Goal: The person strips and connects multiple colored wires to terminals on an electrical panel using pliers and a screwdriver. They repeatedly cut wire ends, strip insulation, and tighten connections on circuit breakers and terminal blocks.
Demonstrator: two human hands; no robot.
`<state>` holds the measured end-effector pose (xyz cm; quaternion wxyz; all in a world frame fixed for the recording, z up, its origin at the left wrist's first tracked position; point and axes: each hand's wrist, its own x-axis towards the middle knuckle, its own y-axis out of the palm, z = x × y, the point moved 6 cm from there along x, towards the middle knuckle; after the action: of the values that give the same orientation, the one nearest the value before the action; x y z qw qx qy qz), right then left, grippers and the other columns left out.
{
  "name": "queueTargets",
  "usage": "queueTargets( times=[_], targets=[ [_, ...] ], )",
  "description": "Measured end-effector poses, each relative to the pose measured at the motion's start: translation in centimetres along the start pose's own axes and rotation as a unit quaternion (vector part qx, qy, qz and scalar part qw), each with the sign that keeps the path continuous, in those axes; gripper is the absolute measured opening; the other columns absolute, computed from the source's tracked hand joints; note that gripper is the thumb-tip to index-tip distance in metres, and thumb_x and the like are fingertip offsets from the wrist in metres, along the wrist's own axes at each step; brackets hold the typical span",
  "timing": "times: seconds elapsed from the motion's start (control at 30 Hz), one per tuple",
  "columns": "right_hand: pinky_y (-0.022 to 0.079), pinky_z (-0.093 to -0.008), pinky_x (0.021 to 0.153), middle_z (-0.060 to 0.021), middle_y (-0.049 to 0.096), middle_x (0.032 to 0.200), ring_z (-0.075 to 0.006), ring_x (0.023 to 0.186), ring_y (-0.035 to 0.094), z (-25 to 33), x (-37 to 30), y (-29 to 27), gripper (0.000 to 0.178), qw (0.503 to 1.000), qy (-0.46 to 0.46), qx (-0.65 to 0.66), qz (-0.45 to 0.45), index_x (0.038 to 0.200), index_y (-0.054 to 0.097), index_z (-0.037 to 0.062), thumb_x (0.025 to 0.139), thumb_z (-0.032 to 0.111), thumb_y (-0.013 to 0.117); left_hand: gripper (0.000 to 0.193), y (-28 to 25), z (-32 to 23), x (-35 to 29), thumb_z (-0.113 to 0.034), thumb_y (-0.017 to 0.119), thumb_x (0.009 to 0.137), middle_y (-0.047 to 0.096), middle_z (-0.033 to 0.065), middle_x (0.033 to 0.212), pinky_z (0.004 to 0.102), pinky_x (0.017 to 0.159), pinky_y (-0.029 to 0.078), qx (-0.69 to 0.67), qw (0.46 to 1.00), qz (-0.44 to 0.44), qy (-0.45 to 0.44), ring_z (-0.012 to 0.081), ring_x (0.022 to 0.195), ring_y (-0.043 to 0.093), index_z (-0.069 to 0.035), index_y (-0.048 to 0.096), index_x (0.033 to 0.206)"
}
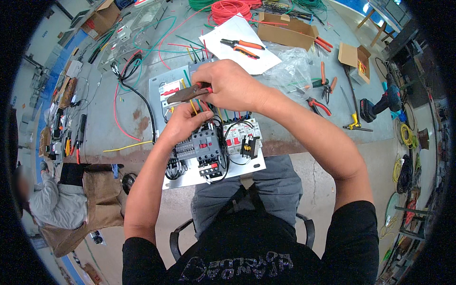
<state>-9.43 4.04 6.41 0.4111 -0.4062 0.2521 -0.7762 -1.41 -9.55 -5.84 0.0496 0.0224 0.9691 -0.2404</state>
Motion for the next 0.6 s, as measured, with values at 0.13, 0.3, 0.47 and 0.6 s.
queueTargets(
  times=[0.13,0.3,0.47,0.6],
  targets=[
    [0.051,-0.0418,0.071,-0.0164,0.069,0.081,-0.0348,0.076,0.066,-1.6,0.8,-0.6,0.023,0.995,0.099,0.010,0.018,0.093,0.073,0.0027,0.084,0.023,0.079,0.017,0.2,0.5,0.1,-0.020,0.076,0.101,0.064,-0.0057,0.079,0.0278,0.065,0.045,-0.051,0.999,0.018,0.008,0.0056,0.072,0.052,-0.004,0.074,0.101],
    [0.049,-0.0351,0.068,-0.0089,0.065,0.073,-0.0190,0.068,0.058,-4.1,0.6,-0.2,0.025,0.978,0.191,0.078,0.027,0.095,0.073,0.0024,0.088,0.026,0.081,0.014,0.2,0.3,0.3,-0.017,0.075,0.101,0.065,-0.0066,0.080,0.0252,0.064,0.044,-0.030,0.999,0.029,0.005,0.0036,0.072,0.052,-0.004,0.073,0.102],
    [0.048,-0.0371,0.068,-0.0114,0.065,0.073,-0.0216,0.068,0.058,-4.5,0.1,0.0,0.029,0.974,0.181,0.136,-0.009,0.093,0.073,0.0016,0.086,0.028,0.081,0.010,0.4,0.5,0.3,-0.012,0.076,0.100,0.068,-0.0051,0.086,0.0239,0.068,0.047,-0.107,0.994,0.015,0.003,0.0034,0.076,0.056,-0.004,0.074,0.105],
    [0.048,-0.0373,0.069,-0.0118,0.066,0.075,-0.0218,0.070,0.059,-3.0,0.5,0.2,0.029,0.977,0.169,0.125,0.033,0.092,0.073,0.0014,0.086,0.028,0.081,0.010,0.3,0.6,0.1,-0.008,0.076,0.099,0.071,-0.0019,0.095,0.0256,0.079,0.052,-0.128,0.992,0.005,0.005,0.0064,0.085,0.062,-0.002,0.073,0.106]
  ],
)
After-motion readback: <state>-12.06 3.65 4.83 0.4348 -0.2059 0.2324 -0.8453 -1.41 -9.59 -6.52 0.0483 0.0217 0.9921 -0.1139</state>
